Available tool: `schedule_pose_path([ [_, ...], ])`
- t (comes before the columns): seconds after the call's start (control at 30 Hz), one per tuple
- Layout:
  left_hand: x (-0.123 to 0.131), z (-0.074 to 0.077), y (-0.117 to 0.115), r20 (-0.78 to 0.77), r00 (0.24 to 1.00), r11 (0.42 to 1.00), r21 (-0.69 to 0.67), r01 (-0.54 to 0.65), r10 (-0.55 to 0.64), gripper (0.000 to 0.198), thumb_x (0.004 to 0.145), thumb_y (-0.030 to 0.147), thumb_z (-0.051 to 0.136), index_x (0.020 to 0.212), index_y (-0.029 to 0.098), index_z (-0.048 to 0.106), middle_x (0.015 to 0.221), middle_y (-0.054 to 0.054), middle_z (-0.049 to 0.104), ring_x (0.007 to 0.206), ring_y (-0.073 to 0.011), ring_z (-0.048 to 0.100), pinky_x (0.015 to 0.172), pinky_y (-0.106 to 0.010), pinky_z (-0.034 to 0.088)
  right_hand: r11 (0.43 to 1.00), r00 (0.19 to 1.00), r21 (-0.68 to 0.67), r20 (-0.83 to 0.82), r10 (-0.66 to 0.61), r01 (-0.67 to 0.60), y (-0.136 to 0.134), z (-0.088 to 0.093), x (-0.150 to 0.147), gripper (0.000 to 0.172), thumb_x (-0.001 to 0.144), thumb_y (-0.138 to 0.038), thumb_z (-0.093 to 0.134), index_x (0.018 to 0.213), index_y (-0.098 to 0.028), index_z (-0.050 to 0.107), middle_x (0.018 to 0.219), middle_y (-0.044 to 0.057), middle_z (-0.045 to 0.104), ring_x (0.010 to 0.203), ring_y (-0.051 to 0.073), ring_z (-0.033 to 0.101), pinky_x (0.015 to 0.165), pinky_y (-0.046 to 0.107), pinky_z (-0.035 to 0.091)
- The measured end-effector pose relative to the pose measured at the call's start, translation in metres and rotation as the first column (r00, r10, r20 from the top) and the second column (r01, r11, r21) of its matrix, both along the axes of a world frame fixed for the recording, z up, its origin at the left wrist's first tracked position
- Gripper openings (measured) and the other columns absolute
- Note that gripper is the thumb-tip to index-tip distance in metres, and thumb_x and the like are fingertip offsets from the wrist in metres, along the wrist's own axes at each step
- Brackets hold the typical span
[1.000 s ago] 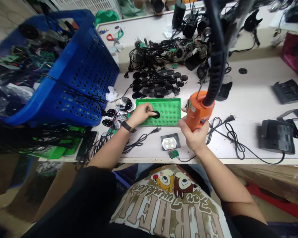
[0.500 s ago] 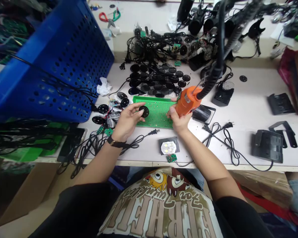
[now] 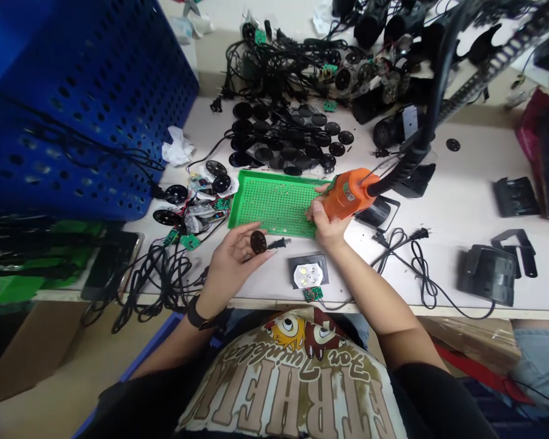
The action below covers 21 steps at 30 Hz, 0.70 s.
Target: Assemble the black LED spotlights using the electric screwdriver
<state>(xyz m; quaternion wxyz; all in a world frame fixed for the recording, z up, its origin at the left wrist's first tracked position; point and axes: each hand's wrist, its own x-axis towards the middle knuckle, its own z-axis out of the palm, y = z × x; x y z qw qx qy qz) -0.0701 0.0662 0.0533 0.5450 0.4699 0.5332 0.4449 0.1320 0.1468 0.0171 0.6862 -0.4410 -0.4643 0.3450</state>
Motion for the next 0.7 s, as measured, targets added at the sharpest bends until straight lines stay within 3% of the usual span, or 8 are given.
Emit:
schedule_pose_path([
  [0.1, 0.002, -0.001, -0.010, -0.104, 0.993, 0.997, 0.041, 0.067, -0.062, 0.050, 0.077, 0.028, 0.089, 0.122, 0.024, 0.070, 0.115, -0.006, 0.074, 0.071, -0.0101, 0.062, 0.068, -0.023, 0.052, 0.999, 1.000, 0.033, -0.014, 0.024, -0.023, 0.002, -0.004, -0.001, 0.045, 0.083, -0.067, 0.072, 0.098, -0.027, 0.057, 0.055, -0.009, 0.047, 0.040, 0.012, 0.048, 0.044, 0.028, 0.047],
  [0.2, 0.008, 0.001, -0.018, -0.223, 0.965, 0.980, 0.113, 0.165, -0.136, 0.047, 0.078, 0.028, 0.089, 0.122, 0.027, 0.074, 0.119, -0.006, 0.069, 0.067, -0.0094, 0.058, 0.072, -0.027, 0.054, 0.996, 1.000, 0.083, -0.025, -0.015, 0.017, 0.003, 0.005, -0.002, 0.043, 0.083, -0.066, 0.073, 0.096, -0.027, 0.058, 0.058, -0.008, 0.048, 0.040, 0.012, 0.047, 0.043, 0.029, 0.046],
  [0.33, 0.027, 0.003, -0.028, -0.286, 0.923, 0.925, 0.206, 0.320, -0.256, 0.049, 0.080, 0.022, 0.086, 0.126, 0.031, 0.074, 0.118, -0.006, 0.066, 0.090, -0.0191, 0.065, 0.088, -0.036, 0.057, 0.970, 0.974, 0.133, 0.073, -0.213, 0.202, -0.011, 0.044, 0.001, 0.050, 0.087, -0.076, 0.055, 0.102, -0.029, 0.062, 0.057, -0.007, 0.036, 0.038, 0.012, 0.041, 0.043, 0.031, 0.044],
  [0.43, 0.044, 0.003, -0.035, -0.330, 0.897, 0.870, 0.297, 0.394, -0.293, 0.050, 0.082, 0.023, 0.086, 0.130, 0.030, 0.071, 0.117, -0.007, 0.066, 0.114, -0.0285, 0.063, 0.105, -0.045, 0.052, 0.949, 0.946, 0.163, 0.136, -0.294, 0.271, -0.037, 0.076, 0.006, 0.053, 0.090, -0.074, 0.046, 0.119, -0.033, 0.062, 0.057, -0.007, 0.029, 0.037, 0.014, 0.036, 0.040, 0.033, 0.041],
  [0.53, 0.057, -0.001, -0.040, -0.473, 0.840, 0.827, 0.336, 0.451, -0.265, 0.052, 0.084, 0.021, 0.084, 0.132, 0.027, 0.068, 0.119, -0.008, 0.065, 0.115, -0.0306, 0.061, 0.106, -0.050, 0.052, 0.951, 0.961, 0.188, 0.088, -0.264, 0.244, -0.067, 0.094, 0.012, 0.048, 0.092, -0.065, 0.050, 0.130, -0.037, 0.059, 0.057, -0.008, 0.032, 0.035, 0.014, 0.034, 0.037, 0.032, 0.038],
  [0.7, 0.065, -0.008, -0.043, -0.661, 0.723, 0.780, 0.339, 0.525, -0.200, 0.052, 0.086, 0.019, 0.081, 0.134, 0.017, 0.063, 0.118, -0.011, 0.064, 0.115, -0.0304, 0.058, 0.103, -0.049, 0.054, 0.962, 0.985, 0.237, -0.138, -0.107, 0.138, -0.098, 0.102, 0.014, 0.021, 0.089, -0.045, 0.061, 0.105, -0.032, 0.067, 0.054, -0.009, 0.040, 0.035, 0.010, 0.039, 0.039, 0.026, 0.042],
])
